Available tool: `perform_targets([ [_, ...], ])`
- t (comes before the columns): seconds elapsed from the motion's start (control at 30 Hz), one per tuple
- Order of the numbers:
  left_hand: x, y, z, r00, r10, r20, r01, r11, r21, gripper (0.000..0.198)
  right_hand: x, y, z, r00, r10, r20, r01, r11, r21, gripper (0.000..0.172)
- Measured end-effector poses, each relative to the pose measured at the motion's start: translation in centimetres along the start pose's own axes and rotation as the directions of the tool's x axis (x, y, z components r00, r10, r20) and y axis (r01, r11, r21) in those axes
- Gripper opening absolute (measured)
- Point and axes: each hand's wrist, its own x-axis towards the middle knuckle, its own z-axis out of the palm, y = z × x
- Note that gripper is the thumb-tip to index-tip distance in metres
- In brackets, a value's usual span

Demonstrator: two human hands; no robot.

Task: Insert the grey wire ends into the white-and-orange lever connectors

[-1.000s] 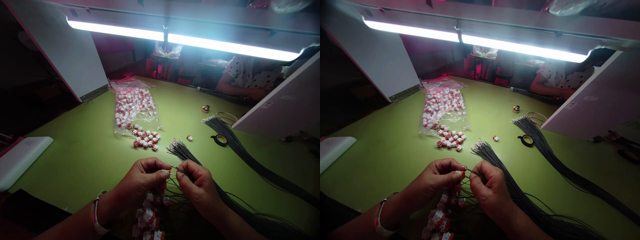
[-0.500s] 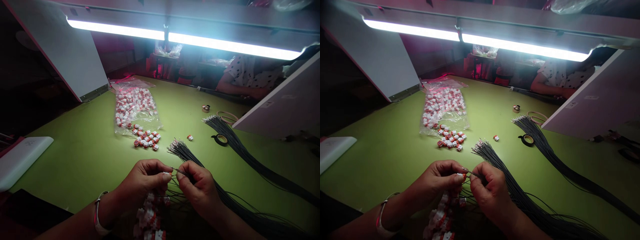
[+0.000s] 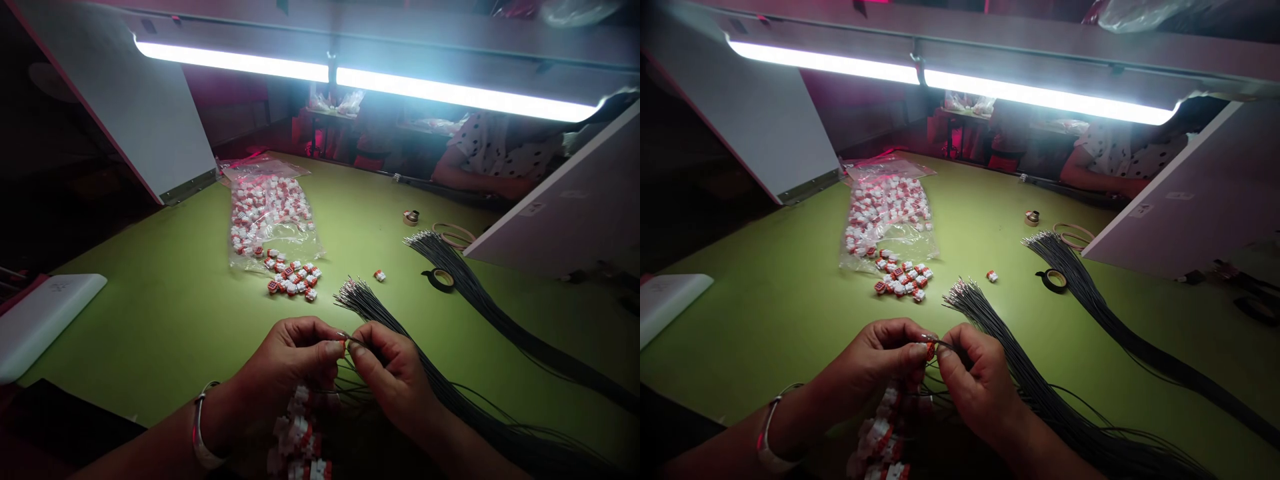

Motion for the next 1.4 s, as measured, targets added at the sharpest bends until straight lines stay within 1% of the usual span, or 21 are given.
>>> perform_targets([
  [0.2,-0.2,0.2,0.2,1.0,0.014,0.016,-0.014,1.0,0.005,0.022,-0.4,-0.1,0.0,0.998,-0.065,0.013,0.066,0.995,-0.079,0.021],
  [0.4,-0.1,-0.4,0.2,0.999,-0.018,0.031,0.016,0.999,0.047,0.028,-0.7,-0.1,0.4,0.998,-0.057,0.033,0.06,0.994,-0.091,0.023],
  [0.53,-0.2,-0.8,0.0,0.999,-0.024,0.034,0.021,0.997,0.08,0.028,-0.7,0.1,0.6,0.998,-0.061,0.013,0.062,0.993,-0.097,0.023],
  [0.63,-0.4,-0.3,-0.3,0.997,0.062,0.04,-0.067,0.987,0.145,0.026,-0.4,0.5,0.4,0.999,-0.027,-0.033,0.025,0.998,-0.064,0.02],
  [0.73,-0.4,0.9,-1.0,0.982,0.152,0.112,-0.179,0.936,0.302,0.027,0.1,1.0,0.1,0.989,0.07,-0.13,-0.067,0.997,0.028,0.018],
  [0.8,0.0,1.9,-1.9,0.969,0.232,0.089,-0.245,0.825,0.509,0.031,0.5,1.2,-0.1,0.981,0.12,-0.153,-0.106,0.99,0.094,0.018],
  [0.83,0.4,2.3,-2.5,0.949,0.313,0.032,-0.259,0.718,0.646,0.031,0.6,1.2,-0.1,0.981,0.134,-0.142,-0.116,0.985,0.128,0.017],
  [0.87,0.9,2.6,-3.2,0.904,0.426,-0.039,-0.236,0.573,0.785,0.03,0.6,1.2,-0.1,0.982,0.144,-0.125,-0.124,0.98,0.158,0.017],
  [0.9,1.4,2.9,-3.9,0.841,0.534,-0.087,-0.169,0.412,0.896,0.029,0.6,1.2,0.0,0.983,0.15,-0.108,-0.128,0.975,0.184,0.016],
  [0.93,1.9,3.0,-4.6,0.787,0.61,-0.095,-0.094,0.27,0.958,0.03,0.6,1.2,0.0,0.984,0.153,-0.093,-0.132,0.971,0.202,0.015],
  [0.97,2.4,3.1,-5.2,0.752,0.655,-0.076,-0.039,0.159,0.987,0.031,0.6,1.1,0.0,0.984,0.158,-0.08,-0.137,0.967,0.215,0.015],
  [1.0,2.9,3.1,-5.7,0.737,0.674,-0.042,-0.018,0.082,0.996,0.029,0.6,1.1,0.1,0.984,0.164,-0.064,-0.146,0.963,0.225,0.015],
  [1.07,3.5,2.9,-6.2,0.738,0.675,0.028,-0.057,0.02,0.998,0.017,0.7,1.0,0.0,0.982,0.186,-0.031,-0.173,0.954,0.244,0.016],
  [1.17,3.5,2.6,-5.9,0.73,0.678,0.082,-0.132,0.023,0.991,0.01,0.9,0.8,-0.1,0.978,0.207,-0.032,-0.19,0.941,0.28,0.017],
  [1.2,3.4,2.5,-5.6,0.726,0.683,0.078,-0.15,0.046,0.988,0.009,0.9,0.7,-0.1,0.976,0.214,-0.042,-0.192,0.936,0.296,0.017],
  [1.23,3.2,2.3,-5.2,0.721,0.691,0.053,-0.187,0.12,0.975,0.008,1.0,0.6,-0.1,0.973,0.226,-0.05,-0.199,0.928,0.314,0.018],
  [1.27,2.9,2.2,-4.7,0.729,0.685,0.003,-0.244,0.255,0.936,0.008,1.0,0.6,-0.1,0.969,0.241,-0.051,-0.212,0.92,0.329,0.018],
  [1.3,2.6,2.1,-4.2,0.757,0.651,-0.062,-0.306,0.436,0.846,0.01,1.0,0.5,-0.1,0.965,0.257,-0.049,-0.226,0.912,0.342,0.019],
  [1.33,2.3,2.0,-3.7,0.804,0.582,-0.124,-0.35,0.63,0.693,0.017,1.0,0.5,-0.1,0.961,0.271,-0.047,-0.239,0.906,0.349,0.019],
  [1.37,1.9,1.8,-3.3,0.863,0.48,-0.157,-0.351,0.793,0.498,0.024,1.0,0.5,-0.1,0.959,0.28,-0.042,-0.249,0.904,0.349,0.019],
  [1.4,1.6,1.7,-2.8,0.918,0.366,-0.151,-0.308,0.9,0.309,0.029,0.9,0.5,0.0,0.958,0.285,-0.04,-0.255,0.904,0.343,0.019],
])
